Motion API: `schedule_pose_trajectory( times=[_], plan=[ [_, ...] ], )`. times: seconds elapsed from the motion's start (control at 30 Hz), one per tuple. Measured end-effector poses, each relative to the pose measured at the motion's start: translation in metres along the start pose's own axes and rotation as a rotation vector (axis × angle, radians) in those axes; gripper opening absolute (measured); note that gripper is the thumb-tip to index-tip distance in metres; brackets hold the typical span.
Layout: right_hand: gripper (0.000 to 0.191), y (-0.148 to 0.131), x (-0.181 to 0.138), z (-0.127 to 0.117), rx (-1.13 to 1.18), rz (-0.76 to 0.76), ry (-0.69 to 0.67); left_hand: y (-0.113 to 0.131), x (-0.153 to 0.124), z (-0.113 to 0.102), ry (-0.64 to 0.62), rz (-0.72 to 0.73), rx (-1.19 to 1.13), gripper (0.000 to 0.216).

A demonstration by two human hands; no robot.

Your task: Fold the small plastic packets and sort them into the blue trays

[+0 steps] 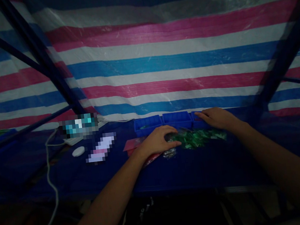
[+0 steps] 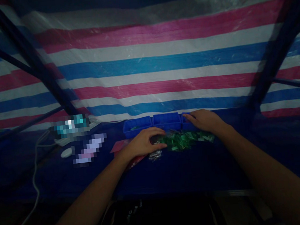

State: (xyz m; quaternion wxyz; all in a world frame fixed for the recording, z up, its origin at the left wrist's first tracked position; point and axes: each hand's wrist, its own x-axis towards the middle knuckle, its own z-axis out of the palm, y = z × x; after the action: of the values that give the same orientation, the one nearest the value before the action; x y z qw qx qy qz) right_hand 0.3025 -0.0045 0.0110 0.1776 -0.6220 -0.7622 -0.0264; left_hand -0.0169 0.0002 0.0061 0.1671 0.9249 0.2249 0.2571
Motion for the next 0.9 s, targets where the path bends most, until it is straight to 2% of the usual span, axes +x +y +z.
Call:
schedule_pose_trajectory(
  times=[0.07, 0.2, 0.3, 0.4, 0.53, 0.63, 0.77, 0.9],
  plan=[
    [0.06, -0.008, 0.0, -0.003, -0.029, -0.025, 0.071, -0.004, 0.0, 0.002, -0.019, 0.0, 0.027, 0.044],
    [0.053, -0.03, -0.004, -0.009, -0.001, -0.132, 0.193, -0.009, 0.002, 0.003, 0.006, -0.041, 0.031, 0.026],
    [0.044, -0.047, -0.01, -0.01, 0.122, -0.269, 0.173, -0.01, 0.004, 0.001, 0.057, -0.078, 0.019, 0.022],
    [0.036, -0.063, -0.015, -0.007, 0.242, -0.319, 0.165, -0.008, 0.005, 0.0, 0.126, -0.101, 0.001, 0.024],
    [0.03, -0.08, -0.019, 0.004, 0.464, -0.314, 0.213, 0.0, 0.006, -0.004, 0.265, -0.122, -0.042, 0.021],
    [0.041, -0.091, -0.02, 0.016, 0.697, -0.281, 0.194, 0.005, 0.006, -0.004, 0.365, -0.16, -0.201, 0.021],
    [0.033, -0.099, -0.018, 0.033, 1.015, -0.181, 0.083, 0.007, 0.007, 0.0, 0.375, -0.186, -0.423, 0.027],
    [0.033, -0.098, -0.013, 0.043, 1.21, -0.095, 0.068, 0.003, 0.009, 0.005, 0.347, -0.192, -0.518, 0.037]
  ],
)
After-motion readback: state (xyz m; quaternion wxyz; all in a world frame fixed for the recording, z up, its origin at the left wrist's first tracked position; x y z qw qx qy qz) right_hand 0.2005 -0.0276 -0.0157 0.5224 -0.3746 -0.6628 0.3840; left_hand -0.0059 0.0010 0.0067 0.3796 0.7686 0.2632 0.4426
